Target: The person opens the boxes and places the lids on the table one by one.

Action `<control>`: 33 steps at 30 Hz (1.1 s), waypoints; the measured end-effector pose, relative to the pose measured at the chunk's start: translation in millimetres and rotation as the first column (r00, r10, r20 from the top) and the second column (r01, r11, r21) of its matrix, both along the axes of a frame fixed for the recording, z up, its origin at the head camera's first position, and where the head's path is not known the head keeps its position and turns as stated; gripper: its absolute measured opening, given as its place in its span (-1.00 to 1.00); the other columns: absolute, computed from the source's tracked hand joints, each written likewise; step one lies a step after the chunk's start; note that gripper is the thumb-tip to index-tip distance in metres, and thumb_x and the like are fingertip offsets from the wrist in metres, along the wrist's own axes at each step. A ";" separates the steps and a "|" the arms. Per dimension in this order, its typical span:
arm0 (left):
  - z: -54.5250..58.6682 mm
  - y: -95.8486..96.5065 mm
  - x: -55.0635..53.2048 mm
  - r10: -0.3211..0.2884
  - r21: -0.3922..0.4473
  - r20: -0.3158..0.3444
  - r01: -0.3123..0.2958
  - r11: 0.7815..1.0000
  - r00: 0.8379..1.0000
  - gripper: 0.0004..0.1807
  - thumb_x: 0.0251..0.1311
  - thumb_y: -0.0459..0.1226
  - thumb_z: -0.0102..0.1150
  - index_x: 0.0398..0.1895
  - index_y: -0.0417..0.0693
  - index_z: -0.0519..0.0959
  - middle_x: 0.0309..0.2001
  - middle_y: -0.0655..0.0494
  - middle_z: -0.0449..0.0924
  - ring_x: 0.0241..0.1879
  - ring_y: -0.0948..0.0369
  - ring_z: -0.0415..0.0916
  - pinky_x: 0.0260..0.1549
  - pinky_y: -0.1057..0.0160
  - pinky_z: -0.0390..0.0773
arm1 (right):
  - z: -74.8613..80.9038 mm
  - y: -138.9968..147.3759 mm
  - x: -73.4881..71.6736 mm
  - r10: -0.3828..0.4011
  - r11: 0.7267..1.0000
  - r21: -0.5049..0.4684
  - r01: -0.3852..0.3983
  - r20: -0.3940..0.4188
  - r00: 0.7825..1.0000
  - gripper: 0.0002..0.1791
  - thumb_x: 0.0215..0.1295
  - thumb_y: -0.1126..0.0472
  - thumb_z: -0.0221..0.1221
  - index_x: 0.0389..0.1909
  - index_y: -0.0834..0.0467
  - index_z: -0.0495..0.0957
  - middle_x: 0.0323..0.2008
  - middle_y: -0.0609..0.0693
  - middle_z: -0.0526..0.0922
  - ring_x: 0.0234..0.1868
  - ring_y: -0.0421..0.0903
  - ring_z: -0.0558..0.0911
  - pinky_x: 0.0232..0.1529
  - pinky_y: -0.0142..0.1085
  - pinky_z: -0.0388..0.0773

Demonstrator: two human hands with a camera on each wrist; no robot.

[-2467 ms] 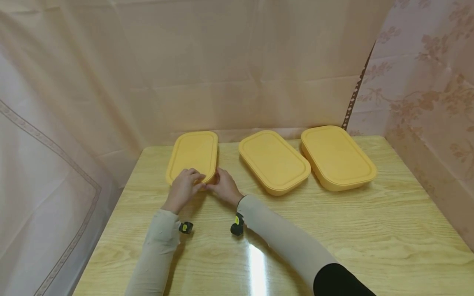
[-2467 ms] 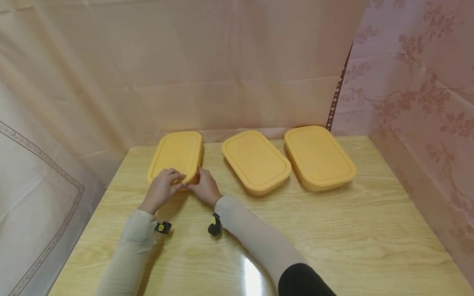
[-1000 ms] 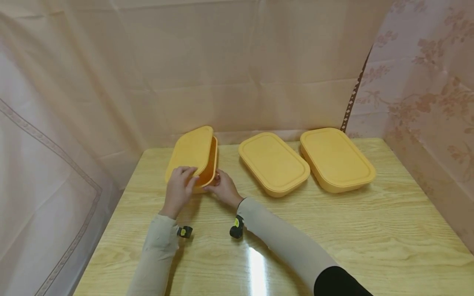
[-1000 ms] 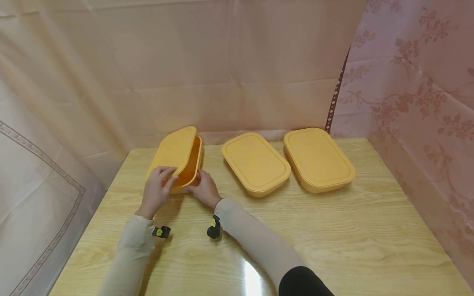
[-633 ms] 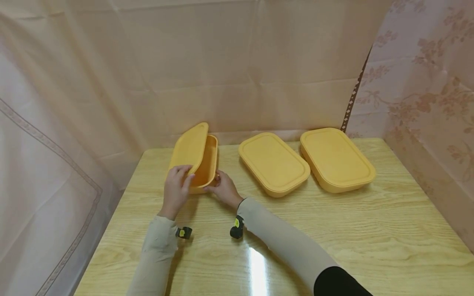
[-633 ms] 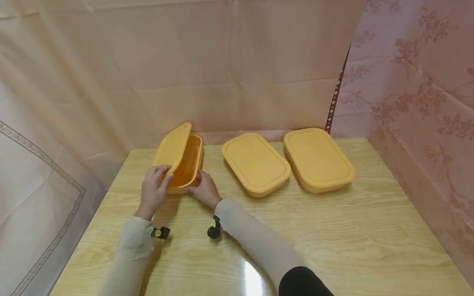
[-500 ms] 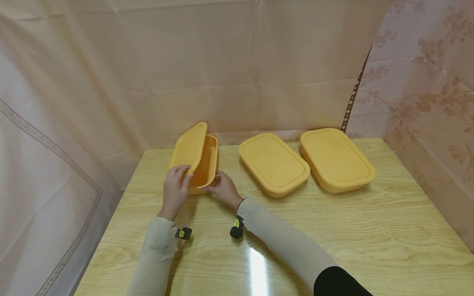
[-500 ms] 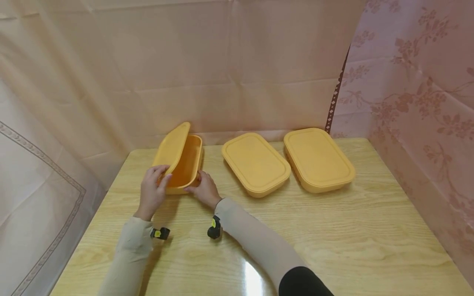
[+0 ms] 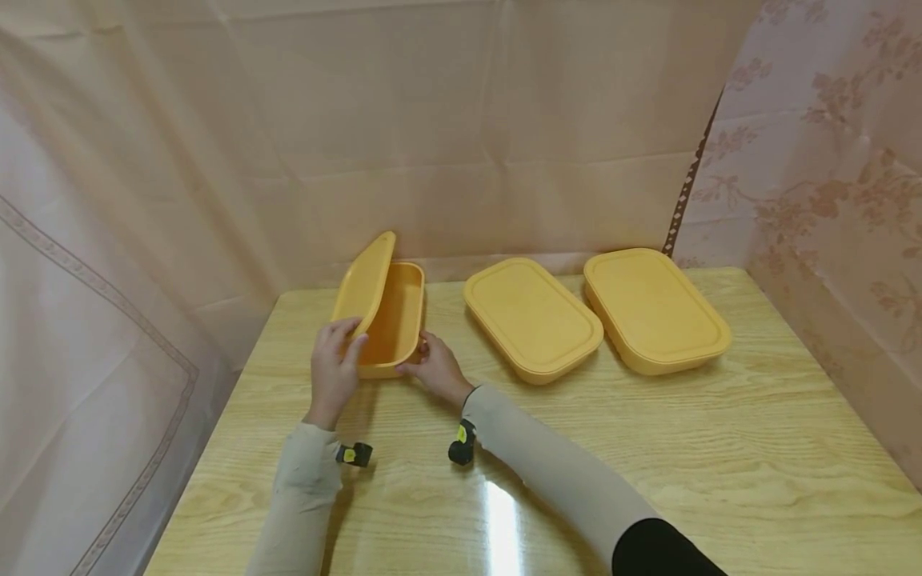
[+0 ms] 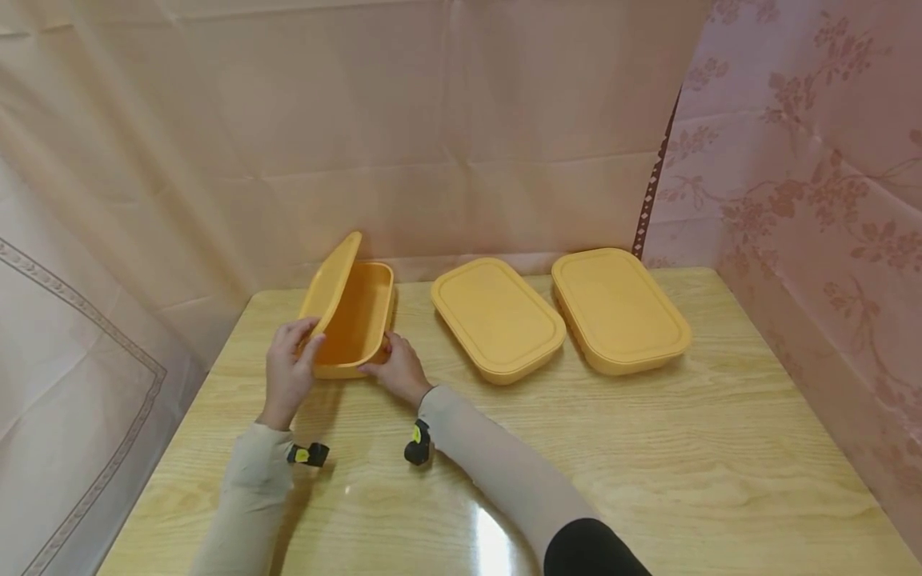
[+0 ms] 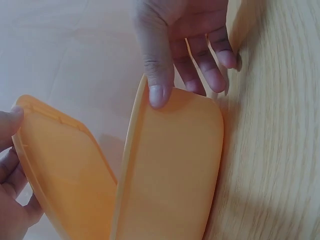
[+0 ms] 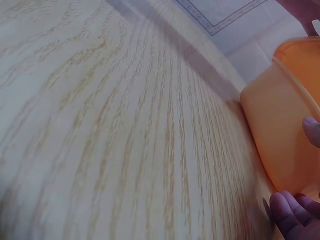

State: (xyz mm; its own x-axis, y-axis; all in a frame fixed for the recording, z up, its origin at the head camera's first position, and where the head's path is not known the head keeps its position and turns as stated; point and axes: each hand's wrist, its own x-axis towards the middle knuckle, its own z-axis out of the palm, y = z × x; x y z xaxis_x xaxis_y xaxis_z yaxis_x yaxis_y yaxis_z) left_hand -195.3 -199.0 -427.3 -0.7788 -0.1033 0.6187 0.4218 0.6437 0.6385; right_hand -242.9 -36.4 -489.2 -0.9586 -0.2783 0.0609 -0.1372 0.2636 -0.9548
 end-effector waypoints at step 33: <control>16.8 -20.3 1.7 0.038 0.322 0.113 -0.073 0.944 0.993 -0.70 0.30 -0.45 0.11 0.06 -0.44 0.54 -0.11 0.01 0.51 -0.11 0.53 0.37 -0.05 0.66 0.41 | 5.1 7.0 -0.8 -0.001 0.995 0.098 0.006 -0.054 0.999 -0.17 0.02 0.19 0.46 0.35 0.19 0.35 -0.11 0.19 0.63 -0.05 0.05 0.57 0.01 -0.18 0.50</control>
